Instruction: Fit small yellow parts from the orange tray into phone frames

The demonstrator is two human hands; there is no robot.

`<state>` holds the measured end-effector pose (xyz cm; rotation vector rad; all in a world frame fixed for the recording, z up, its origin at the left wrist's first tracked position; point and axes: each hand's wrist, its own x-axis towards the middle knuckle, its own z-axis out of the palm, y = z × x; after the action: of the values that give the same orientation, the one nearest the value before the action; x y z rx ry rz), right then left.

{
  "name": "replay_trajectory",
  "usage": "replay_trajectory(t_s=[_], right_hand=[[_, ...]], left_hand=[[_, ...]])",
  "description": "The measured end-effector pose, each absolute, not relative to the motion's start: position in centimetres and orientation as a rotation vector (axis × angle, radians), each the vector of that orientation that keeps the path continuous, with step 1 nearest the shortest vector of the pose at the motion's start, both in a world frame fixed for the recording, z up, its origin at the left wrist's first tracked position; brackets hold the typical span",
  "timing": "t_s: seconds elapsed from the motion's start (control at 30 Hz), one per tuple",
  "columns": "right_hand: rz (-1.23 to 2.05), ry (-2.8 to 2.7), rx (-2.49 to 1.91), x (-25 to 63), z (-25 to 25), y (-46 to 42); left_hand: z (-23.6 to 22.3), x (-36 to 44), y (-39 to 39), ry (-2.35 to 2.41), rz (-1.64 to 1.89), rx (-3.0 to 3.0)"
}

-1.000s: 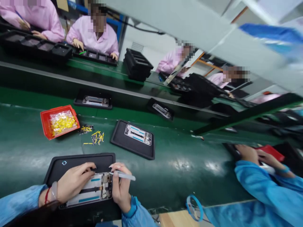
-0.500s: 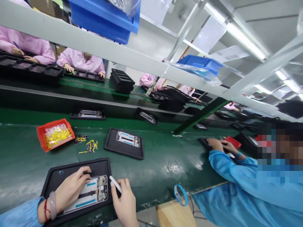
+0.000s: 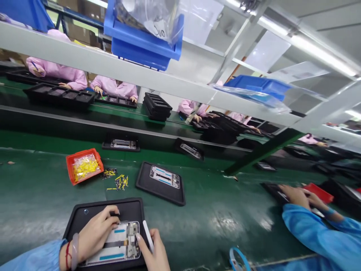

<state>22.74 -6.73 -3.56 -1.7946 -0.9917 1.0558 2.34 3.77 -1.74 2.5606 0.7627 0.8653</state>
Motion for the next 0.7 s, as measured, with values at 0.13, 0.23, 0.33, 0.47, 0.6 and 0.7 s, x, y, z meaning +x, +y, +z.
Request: replay_trajectory(t_s=[0.13,0.23,0.33,0.47,0.6,0.7], right_hand=[[1.064,-0.778,-1.764,21.3,-3.0,-6.7],[1.104,-0.7,-1.787,20.8,-2.6,-6.6],[1.233,-0.657,-1.754,20.8,-2.3,-6.5],[1.347,-0.63,-1.693,20.9,-2.0,-6.4],[1.361,-0.59,-1.713,20.7,-1.5,-6.4],[1.349,-0.574,-1.717,20.5,-1.2,-6.5]], left_hand=[[-1.5,2.3,3.7,0.766,0.878,2.554],[-1.6,2.3,3.7,0.791,0.829,2.553],[-1.8,2.4,3.7,0.777,0.793,2.595],[-1.8,2.3,3.6,0.771,0.804,2.604],[-1.7,2.3,3.7,0.806,0.738,2.523],[-1.5,2.3,3.7,0.825,0.663,2.477]])
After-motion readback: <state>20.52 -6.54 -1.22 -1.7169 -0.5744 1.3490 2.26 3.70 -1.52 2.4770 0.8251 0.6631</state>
